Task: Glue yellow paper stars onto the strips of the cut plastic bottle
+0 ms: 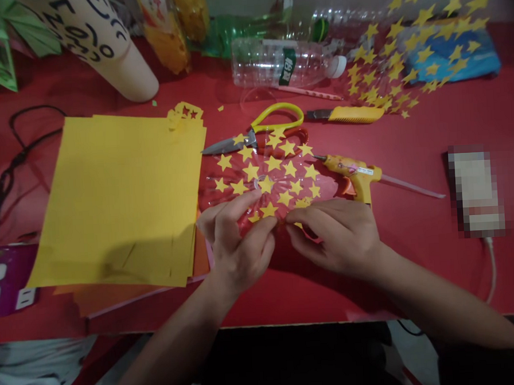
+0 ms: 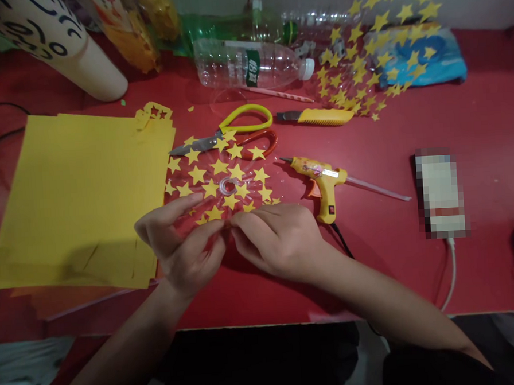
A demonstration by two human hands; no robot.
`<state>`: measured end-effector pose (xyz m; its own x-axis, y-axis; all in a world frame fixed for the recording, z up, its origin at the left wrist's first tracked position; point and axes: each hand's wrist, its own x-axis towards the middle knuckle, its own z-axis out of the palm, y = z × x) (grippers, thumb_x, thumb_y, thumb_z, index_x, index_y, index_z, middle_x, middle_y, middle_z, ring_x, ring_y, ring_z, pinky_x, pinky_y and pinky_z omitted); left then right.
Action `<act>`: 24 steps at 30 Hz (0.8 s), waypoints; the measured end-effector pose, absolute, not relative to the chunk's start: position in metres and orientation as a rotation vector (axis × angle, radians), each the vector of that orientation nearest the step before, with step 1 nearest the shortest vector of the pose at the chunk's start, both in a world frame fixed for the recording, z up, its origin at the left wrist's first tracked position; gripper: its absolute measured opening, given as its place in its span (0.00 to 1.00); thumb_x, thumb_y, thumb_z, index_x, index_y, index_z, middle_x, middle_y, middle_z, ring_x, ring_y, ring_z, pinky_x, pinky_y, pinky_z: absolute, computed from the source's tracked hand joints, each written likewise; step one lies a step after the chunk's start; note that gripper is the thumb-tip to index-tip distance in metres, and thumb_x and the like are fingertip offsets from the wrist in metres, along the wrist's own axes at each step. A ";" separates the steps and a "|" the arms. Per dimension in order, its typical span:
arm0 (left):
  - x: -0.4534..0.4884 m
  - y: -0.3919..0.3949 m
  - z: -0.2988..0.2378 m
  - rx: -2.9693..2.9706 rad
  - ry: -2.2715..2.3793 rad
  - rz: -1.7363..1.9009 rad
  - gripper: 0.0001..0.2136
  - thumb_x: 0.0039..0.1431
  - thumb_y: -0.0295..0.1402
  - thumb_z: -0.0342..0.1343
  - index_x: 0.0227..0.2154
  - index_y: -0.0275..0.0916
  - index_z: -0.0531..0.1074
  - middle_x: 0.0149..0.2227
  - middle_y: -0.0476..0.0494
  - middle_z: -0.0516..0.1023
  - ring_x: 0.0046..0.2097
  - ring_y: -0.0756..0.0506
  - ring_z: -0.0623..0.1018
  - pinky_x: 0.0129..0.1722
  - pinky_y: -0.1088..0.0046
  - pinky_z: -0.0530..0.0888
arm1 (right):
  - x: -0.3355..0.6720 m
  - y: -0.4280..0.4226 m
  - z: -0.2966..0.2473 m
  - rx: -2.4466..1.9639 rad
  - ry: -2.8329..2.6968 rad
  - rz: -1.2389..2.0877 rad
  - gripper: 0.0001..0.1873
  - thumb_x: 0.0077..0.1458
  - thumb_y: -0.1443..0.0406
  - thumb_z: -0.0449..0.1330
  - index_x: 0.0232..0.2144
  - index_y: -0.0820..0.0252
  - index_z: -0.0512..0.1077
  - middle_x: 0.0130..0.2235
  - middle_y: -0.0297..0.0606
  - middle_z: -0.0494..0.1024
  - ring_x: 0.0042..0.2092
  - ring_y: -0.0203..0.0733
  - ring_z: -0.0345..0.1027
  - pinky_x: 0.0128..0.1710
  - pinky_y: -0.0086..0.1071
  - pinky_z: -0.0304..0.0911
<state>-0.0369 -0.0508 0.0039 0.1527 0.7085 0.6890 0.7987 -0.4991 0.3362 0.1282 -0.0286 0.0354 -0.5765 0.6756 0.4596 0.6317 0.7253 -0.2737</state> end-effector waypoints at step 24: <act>-0.036 -0.050 0.003 -2.339 -1.493 -1.310 0.10 0.47 0.19 0.55 0.29 0.43 0.68 0.46 0.45 0.71 0.45 0.44 0.68 0.41 0.64 0.67 | 0.128 -0.029 0.039 -1.004 -2.438 0.055 0.09 0.58 0.71 0.52 0.27 0.62 0.69 0.20 0.29 0.73 0.20 0.29 0.61 0.20 0.26 0.53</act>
